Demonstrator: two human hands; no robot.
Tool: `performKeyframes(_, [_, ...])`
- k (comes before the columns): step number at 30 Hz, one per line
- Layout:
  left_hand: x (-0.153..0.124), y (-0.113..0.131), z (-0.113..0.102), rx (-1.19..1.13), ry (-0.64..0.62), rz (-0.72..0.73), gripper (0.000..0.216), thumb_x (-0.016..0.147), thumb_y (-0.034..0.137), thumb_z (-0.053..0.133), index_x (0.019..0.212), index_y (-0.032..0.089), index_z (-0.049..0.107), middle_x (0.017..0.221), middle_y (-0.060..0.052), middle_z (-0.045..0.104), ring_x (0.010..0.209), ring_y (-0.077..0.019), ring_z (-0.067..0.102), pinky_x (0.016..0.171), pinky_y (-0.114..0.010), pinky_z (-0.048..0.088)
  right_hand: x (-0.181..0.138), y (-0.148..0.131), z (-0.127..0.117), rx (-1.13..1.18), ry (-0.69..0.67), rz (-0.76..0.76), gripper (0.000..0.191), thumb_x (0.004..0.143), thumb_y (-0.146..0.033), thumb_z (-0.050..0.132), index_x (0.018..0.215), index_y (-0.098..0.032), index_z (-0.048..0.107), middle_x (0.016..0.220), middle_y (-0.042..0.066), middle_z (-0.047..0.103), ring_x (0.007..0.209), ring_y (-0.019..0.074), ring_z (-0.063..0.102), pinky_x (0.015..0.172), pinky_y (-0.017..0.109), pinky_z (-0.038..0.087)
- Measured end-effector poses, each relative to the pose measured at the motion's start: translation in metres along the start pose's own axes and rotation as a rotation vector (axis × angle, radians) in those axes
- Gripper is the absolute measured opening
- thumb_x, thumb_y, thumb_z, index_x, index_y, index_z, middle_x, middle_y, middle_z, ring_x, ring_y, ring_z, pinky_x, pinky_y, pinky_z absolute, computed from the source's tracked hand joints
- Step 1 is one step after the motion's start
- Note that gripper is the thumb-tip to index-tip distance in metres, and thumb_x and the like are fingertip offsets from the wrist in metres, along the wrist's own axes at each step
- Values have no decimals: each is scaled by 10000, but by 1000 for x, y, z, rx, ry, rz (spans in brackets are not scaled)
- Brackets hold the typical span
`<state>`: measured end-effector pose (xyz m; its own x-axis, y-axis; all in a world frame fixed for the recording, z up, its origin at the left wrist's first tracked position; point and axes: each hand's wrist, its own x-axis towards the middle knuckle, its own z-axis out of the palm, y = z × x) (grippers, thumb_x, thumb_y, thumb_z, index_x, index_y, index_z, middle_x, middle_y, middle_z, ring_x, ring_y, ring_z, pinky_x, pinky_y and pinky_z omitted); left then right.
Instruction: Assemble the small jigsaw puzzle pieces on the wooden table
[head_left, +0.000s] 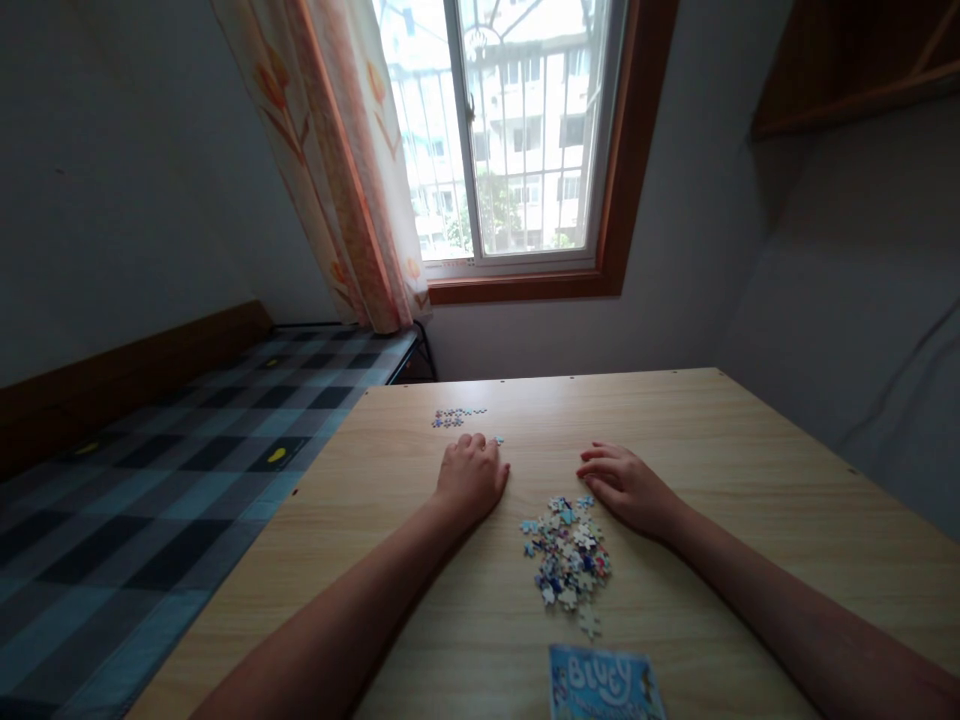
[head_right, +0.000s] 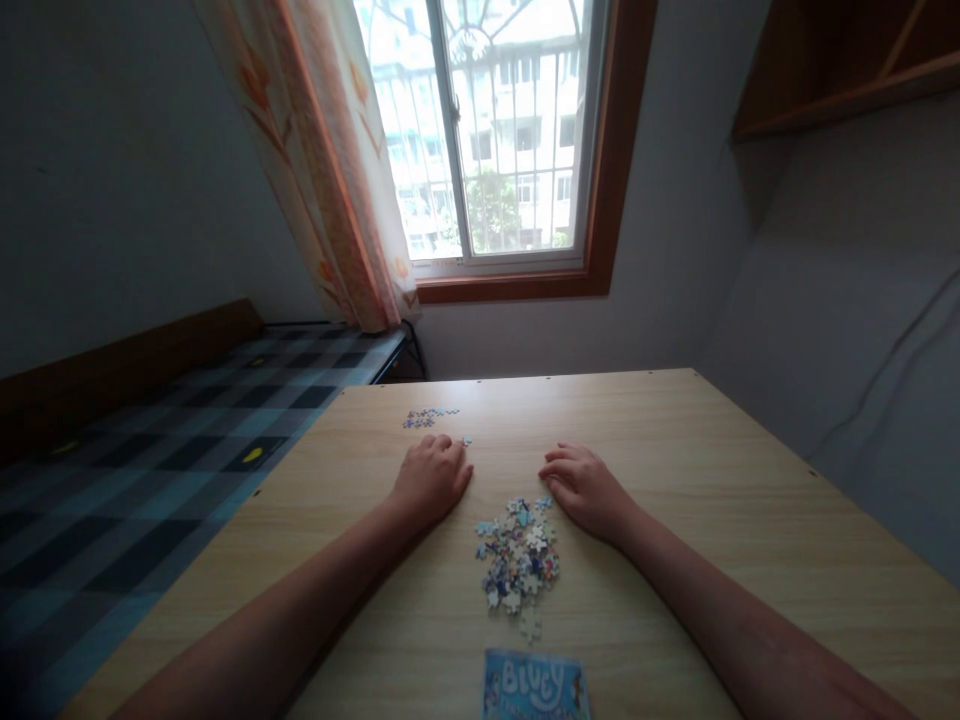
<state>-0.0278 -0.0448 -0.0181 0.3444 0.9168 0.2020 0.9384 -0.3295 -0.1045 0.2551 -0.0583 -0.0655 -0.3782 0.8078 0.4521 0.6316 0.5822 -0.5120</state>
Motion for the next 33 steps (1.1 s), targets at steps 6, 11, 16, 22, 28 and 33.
performKeyframes(6, [2, -2, -1, -17, -34, 0, 316, 958, 394, 466, 1059, 172, 666, 1114, -140, 618, 1085, -281, 519, 919, -399, 427, -1, 1, 0, -9, -13, -8, 234, 889, -254, 554, 945, -252, 781, 1132, 85, 730, 1177, 290, 615, 1066, 513, 435])
performKeyframes(11, [7, -3, 2, 4, -90, -149, 394, 955, 426, 445, 1098, 125, 655, 1096, -161, 631, 1038, -286, 579, 856, -392, 474, -1, 0, 0, -18, -18, -23, 221, 883, -252, 566, 949, -262, 777, 1146, 80, 725, 1201, 293, 601, 1062, 517, 435])
performKeyframes(16, [8, -14, 4, 12, -115, -232, 442, 968, 441, 410, 1173, 109, 617, 1139, -172, 638, 1054, -280, 610, 815, -358, 497, 0, -1, 0, -27, -3, -42, 226, 882, -237, 559, 942, -258, 776, 1132, 83, 727, 1165, 281, 623, 1064, 501, 437])
performKeyframes(22, [2, -19, -3, 25, -152, -200, 422, 969, 407, 413, 1169, 92, 611, 1130, -177, 645, 1056, -279, 617, 857, -366, 494, -1, 1, 1, -13, -9, -23, 228, 886, -240, 562, 954, -248, 779, 1140, 98, 722, 1184, 299, 606, 1047, 513, 441])
performKeyframes(28, [1, -18, -4, 30, -162, -173, 405, 978, 390, 383, 1144, 109, 624, 1118, -170, 646, 1038, -273, 618, 853, -365, 497, -1, -1, 0, -10, -16, -15, 232, 889, -242, 559, 955, -249, 780, 1137, 95, 721, 1178, 298, 605, 1055, 517, 432])
performKeyframes(33, [2, -20, -1, 33, -155, -216, 437, 975, 427, 397, 1180, 102, 604, 1145, -180, 632, 1058, -277, 617, 846, -362, 498, -1, -1, 0, -13, -12, -15, 229, 880, -228, 564, 958, -255, 777, 1144, 91, 719, 1175, 297, 608, 1048, 515, 438])
